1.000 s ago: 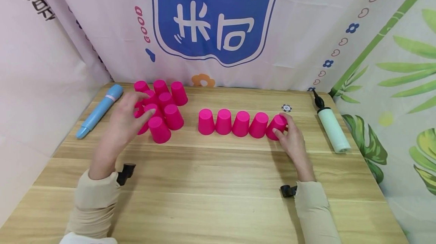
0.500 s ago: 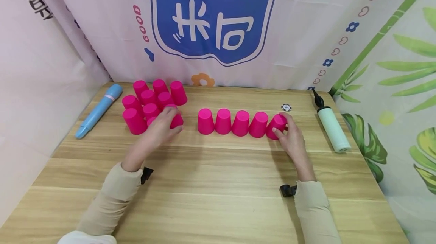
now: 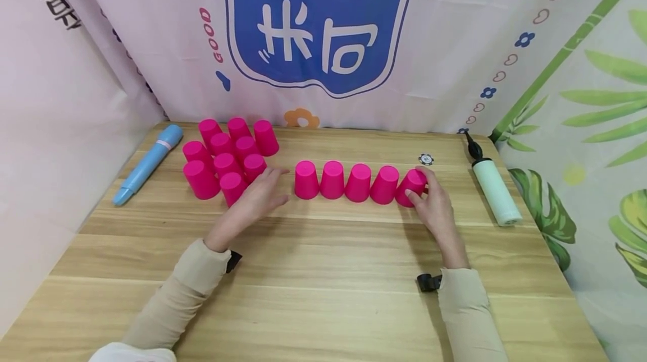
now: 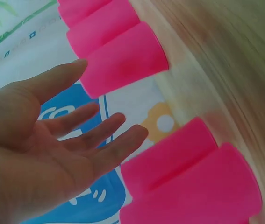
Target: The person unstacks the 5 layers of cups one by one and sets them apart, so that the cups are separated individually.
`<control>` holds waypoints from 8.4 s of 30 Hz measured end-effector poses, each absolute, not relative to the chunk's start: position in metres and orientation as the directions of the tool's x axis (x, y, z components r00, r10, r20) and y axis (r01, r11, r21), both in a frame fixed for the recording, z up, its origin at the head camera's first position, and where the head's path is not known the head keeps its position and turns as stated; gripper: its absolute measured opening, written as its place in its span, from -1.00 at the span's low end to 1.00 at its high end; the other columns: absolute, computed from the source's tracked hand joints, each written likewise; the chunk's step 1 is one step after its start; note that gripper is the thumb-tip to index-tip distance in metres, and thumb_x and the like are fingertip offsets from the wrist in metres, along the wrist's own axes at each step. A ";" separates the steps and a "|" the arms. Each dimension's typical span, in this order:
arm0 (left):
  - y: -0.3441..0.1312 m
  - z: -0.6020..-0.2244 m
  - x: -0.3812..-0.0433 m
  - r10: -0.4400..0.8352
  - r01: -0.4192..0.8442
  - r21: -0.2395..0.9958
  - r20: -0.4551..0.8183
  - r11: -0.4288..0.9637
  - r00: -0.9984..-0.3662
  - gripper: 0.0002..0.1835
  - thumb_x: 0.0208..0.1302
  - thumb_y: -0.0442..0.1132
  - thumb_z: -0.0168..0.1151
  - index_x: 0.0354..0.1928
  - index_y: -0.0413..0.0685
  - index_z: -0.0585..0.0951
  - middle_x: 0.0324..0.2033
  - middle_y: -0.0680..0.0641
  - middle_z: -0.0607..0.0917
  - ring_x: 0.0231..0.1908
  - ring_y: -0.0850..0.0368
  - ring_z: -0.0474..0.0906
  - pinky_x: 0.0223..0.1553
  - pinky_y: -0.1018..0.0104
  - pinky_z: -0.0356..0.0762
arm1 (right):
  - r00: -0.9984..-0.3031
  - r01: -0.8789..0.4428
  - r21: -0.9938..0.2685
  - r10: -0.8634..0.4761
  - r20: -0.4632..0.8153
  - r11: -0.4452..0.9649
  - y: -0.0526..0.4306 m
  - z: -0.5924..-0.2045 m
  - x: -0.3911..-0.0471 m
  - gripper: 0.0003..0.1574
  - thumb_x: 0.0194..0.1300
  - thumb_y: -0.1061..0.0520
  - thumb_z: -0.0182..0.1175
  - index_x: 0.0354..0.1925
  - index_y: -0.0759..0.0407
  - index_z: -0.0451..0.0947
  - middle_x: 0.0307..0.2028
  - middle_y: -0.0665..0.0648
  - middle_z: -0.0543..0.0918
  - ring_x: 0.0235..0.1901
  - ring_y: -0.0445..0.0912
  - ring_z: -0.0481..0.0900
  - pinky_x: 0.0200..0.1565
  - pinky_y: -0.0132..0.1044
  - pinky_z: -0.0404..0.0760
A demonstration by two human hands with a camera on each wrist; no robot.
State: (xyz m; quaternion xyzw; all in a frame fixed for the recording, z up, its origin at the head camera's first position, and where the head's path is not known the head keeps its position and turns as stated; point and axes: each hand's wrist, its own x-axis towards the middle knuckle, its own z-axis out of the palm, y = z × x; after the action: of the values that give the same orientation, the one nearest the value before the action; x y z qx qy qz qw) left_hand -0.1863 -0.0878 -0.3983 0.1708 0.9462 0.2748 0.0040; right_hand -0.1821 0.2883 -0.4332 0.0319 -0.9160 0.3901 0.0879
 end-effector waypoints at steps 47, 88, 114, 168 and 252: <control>-0.197 -0.291 -0.129 -0.023 0.124 0.610 0.226 0.783 -0.974 -0.35 0.22 -0.12 0.34 0.25 -0.26 0.32 -0.04 -0.29 0.52 -0.10 -0.24 0.48 -0.16 -0.12 0.56 | -0.974 -0.162 -0.703 0.003 0.228 0.692 0.289 -0.422 -0.183 -0.18 0.25 0.38 0.21 0.39 0.27 0.11 0.15 0.50 0.40 0.11 0.37 0.42 0.05 0.21 0.48; -0.225 -0.368 -0.191 0.045 -0.012 0.466 -0.111 0.885 -0.993 -0.30 0.15 -0.31 0.31 0.20 -0.55 0.20 0.07 -0.51 0.39 0.05 -0.43 0.39 0.09 -0.23 0.37 | -0.979 -0.138 -0.710 0.014 0.204 0.691 0.286 -0.434 -0.180 -0.18 0.26 0.37 0.21 0.40 0.27 0.10 0.16 0.48 0.40 0.12 0.34 0.40 0.08 0.21 0.47; -0.133 -0.318 -0.136 0.235 0.312 0.499 0.213 0.809 -0.948 -0.50 0.13 -0.30 0.41 0.08 -0.24 0.45 -0.12 -0.19 0.57 -0.17 -0.06 0.51 -0.18 0.13 0.61 | -0.979 -0.145 -0.716 0.004 0.202 0.682 0.285 -0.434 -0.180 -0.18 0.26 0.37 0.20 0.40 0.28 0.10 0.18 0.47 0.39 0.13 0.34 0.40 0.09 0.21 0.46; -0.018 -0.398 -0.208 0.293 0.240 0.556 -0.007 0.796 -0.956 -0.28 0.16 -0.14 0.36 0.31 -0.14 0.26 0.02 -0.11 0.52 -0.06 0.01 0.49 -0.05 0.17 0.57 | -0.986 -0.098 -0.719 0.031 0.164 0.688 0.284 -0.435 -0.182 -0.18 0.27 0.34 0.21 0.41 0.21 0.10 0.17 0.44 0.40 0.15 0.33 0.39 0.10 0.19 0.46; -0.116 -0.354 -0.188 0.222 0.155 0.383 -0.136 0.910 -0.966 -0.38 0.18 -0.27 0.34 0.25 -0.27 0.36 0.03 -0.27 0.46 -0.10 -0.20 0.47 -0.10 0.03 0.55 | -0.985 -0.101 -0.709 0.029 0.169 0.697 0.284 -0.433 -0.182 -0.18 0.28 0.34 0.20 0.41 0.23 0.08 0.19 0.46 0.39 0.16 0.33 0.38 0.11 0.20 0.45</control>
State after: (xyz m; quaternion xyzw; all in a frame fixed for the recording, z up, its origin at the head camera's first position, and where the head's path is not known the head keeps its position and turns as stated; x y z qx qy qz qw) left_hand -0.1876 -0.1157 -0.3542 0.0967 0.9733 0.1882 0.0886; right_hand -0.1822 0.2838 -0.4329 0.0195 -0.9174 0.3884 0.0838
